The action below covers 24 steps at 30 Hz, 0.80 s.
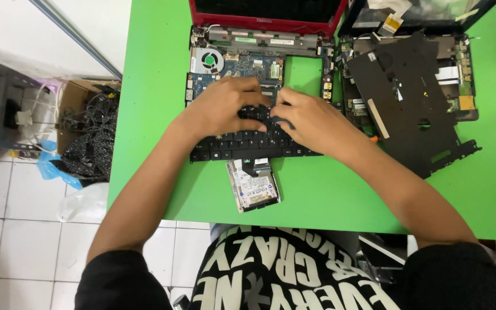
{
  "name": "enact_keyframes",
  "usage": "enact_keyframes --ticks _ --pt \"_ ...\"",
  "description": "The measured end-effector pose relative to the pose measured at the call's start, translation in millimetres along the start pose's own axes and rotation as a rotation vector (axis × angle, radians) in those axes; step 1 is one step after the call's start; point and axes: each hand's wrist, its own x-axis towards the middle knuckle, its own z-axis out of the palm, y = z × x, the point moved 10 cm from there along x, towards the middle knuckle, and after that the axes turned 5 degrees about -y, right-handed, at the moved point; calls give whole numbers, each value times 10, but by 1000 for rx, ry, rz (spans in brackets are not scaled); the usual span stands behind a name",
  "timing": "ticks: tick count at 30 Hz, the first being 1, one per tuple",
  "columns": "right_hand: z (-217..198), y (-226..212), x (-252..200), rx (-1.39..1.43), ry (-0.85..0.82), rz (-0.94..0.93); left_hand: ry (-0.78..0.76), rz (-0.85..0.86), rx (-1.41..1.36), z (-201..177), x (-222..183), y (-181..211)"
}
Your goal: Cleaning and installing a keyboard into a laptop chassis on a repair bench.
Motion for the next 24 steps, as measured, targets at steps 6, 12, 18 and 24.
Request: enact_keyframes --ticks 6,12,18,24 --pt "102 -85 130 115 -143 10 -137 -74 164 233 -18 -43" --pt "2 -48 -43 170 -308 97 43 -16 -14 105 -213 76" --pt "73 -90 56 212 -236 62 -55 31 -37 204 -312 96" --pt "225 -122 9 220 -331 -11 -103 -34 -2 304 -268 37"
